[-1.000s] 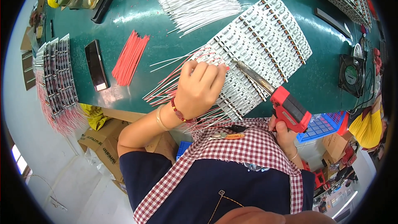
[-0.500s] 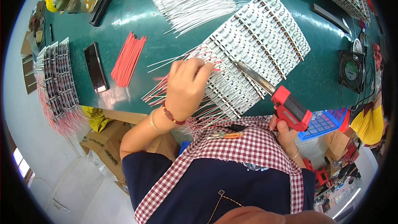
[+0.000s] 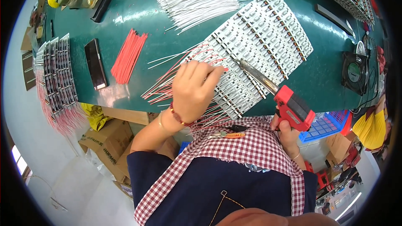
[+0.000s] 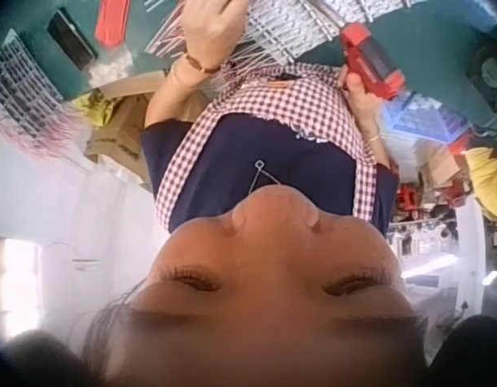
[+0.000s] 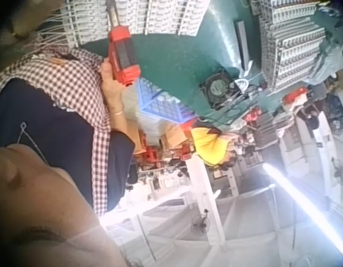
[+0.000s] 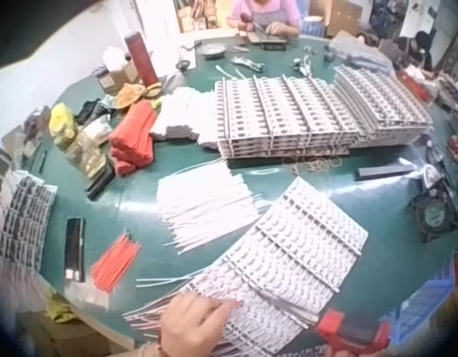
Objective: The person assembles electronic components by inserting wires into circuit boards and soldering them together with a soldering iron.
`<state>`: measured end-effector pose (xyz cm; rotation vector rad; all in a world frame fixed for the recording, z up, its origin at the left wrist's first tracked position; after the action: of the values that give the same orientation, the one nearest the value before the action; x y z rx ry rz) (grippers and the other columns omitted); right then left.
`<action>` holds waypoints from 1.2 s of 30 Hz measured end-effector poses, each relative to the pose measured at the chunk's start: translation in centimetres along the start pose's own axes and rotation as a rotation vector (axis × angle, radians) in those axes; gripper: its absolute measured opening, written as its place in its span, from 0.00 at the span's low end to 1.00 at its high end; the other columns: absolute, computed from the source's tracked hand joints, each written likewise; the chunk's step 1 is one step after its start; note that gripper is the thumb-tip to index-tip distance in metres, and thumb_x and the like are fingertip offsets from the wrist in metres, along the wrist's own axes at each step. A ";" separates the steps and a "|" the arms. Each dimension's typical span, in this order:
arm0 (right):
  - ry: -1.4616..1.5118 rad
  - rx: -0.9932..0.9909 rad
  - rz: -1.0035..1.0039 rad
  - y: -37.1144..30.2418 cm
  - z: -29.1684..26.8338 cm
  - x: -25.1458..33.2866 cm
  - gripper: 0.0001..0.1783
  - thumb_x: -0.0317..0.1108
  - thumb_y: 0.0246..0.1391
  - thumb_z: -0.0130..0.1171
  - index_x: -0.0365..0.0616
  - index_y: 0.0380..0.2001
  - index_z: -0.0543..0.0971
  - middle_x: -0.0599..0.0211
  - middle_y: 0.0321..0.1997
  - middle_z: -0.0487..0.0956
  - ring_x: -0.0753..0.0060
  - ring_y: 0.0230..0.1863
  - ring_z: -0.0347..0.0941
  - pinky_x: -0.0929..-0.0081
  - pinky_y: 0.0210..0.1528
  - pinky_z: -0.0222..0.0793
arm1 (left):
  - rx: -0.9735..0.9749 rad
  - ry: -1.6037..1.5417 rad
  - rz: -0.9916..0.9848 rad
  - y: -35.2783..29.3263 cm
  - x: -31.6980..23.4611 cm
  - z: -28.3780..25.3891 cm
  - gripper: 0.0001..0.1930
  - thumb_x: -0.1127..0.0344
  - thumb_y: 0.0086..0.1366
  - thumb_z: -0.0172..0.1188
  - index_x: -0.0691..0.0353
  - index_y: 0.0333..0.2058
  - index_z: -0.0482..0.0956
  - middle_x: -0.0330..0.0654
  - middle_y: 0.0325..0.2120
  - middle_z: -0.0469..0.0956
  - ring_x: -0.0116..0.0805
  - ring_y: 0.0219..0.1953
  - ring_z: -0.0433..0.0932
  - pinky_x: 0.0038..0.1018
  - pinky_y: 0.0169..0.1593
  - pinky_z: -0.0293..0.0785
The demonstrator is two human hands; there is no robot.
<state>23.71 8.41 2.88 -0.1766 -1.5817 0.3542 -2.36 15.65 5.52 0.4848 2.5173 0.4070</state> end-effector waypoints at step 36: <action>-0.352 0.038 -0.008 -1.0 -1.9 -2.5 0.11 0.33 0.45 0.63 0.38 0.31 0.80 0.60 0.31 0.78 0.64 0.28 0.76 0.72 0.30 0.70 | 0.064 0.008 -0.111 0.3 -0.3 2.2 0.08 0.80 0.47 0.62 0.64 0.28 0.79 0.41 0.20 0.65 0.37 0.25 0.67 0.31 0.29 0.66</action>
<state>25.79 6.84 0.89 -0.0808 -1.9201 0.4254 -0.83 16.23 3.98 0.3667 2.5572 0.2871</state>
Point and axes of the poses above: each hand's wrist, its own y-axis towards the middle knuckle, its own z-axis out of the palm, x = y × z, the point moved 5 cm from there along y, towards the middle knuckle
